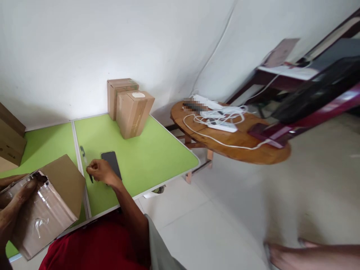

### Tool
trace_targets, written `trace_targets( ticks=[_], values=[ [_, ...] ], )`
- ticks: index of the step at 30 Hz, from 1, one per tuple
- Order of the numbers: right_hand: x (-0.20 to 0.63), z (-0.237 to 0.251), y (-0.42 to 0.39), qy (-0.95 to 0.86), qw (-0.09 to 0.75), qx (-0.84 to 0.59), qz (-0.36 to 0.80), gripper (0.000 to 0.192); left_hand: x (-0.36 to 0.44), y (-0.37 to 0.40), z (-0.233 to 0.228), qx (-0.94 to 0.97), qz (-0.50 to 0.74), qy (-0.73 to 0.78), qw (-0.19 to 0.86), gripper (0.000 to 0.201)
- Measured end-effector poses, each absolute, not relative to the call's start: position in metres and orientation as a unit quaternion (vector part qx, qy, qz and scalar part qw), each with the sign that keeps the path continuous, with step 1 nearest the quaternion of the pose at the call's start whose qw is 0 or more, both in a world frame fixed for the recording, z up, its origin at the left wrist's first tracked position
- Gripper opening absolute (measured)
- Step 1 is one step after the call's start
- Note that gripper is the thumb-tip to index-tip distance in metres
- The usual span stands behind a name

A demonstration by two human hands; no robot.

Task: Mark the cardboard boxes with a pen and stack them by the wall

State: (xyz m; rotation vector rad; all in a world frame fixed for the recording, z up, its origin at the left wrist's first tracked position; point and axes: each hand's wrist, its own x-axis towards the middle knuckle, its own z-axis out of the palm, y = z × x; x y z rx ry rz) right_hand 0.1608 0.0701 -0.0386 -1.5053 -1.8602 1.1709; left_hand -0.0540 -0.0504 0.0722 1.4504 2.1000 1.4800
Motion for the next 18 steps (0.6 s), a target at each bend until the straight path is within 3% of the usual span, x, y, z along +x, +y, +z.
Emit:
trace_targets(
  ticks=[5, 9, 13, 18],
  values=[
    [0.174, 0.009, 0.041, -0.467, 0.558, -0.235, 0.644, 0.04, -0.049, -0.046, 0.072, 0.558, 0.49, 0.663, 0.092, 0.033],
    [0.156, 0.038, 0.01, -0.488, 0.606, -0.182, 0.601, 0.042, -0.052, -0.043, 0.067, 0.589, 0.489, 0.638, 0.08, 0.028],
    [0.135, 0.034, -0.007, -0.544, 0.627, -0.224, 0.511, 0.038, -0.055, -0.043, 0.064, 0.603, 0.5, 0.616, 0.079, 0.027],
    [0.133, 0.029, -0.009, -0.554, 0.639, -0.235, 0.48, 0.029, -0.054, -0.043, 0.061, 0.615, 0.501, 0.603, 0.085, 0.026]
  ],
)
